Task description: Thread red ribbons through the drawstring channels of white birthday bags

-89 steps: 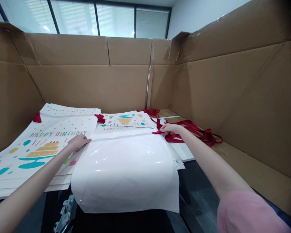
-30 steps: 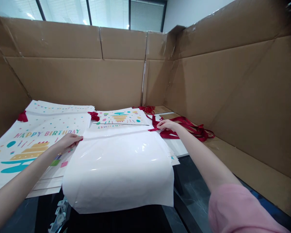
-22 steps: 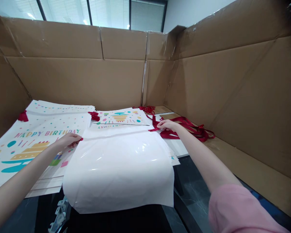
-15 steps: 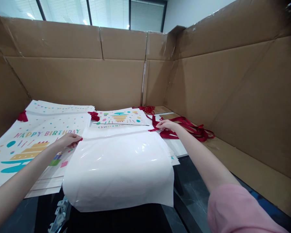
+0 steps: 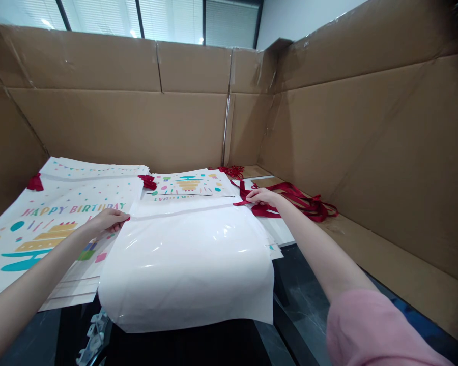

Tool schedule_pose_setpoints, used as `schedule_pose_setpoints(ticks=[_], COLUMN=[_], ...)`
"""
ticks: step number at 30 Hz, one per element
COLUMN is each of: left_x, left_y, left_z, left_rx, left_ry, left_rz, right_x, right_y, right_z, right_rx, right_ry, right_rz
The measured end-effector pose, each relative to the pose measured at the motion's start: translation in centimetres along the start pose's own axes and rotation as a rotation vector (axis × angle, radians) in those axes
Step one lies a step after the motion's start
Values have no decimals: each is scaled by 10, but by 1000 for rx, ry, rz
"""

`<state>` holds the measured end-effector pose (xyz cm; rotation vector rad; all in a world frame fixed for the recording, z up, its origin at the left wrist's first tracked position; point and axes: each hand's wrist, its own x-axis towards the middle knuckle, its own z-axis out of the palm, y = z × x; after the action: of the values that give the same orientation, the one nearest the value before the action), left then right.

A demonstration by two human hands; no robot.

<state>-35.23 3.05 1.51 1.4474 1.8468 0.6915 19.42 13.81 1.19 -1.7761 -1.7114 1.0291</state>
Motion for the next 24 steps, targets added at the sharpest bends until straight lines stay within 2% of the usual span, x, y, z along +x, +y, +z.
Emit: schedule_pose_setpoints(ticks=[9,19,24], left_x=[-7,5,0], left_y=[13,2,7], left_z=[5,6,7], left_rx=[-44,-132,-139], left_ry=[55,69,73], left_rz=[-35,-25,-39], right_x=[-5,-12,-13], right_y=[-3,0,1], right_z=[3,0,-1], right_rx=[-9,-7,22], right_ry=[15,0,-29], right_rz=[-9,-14,-2])
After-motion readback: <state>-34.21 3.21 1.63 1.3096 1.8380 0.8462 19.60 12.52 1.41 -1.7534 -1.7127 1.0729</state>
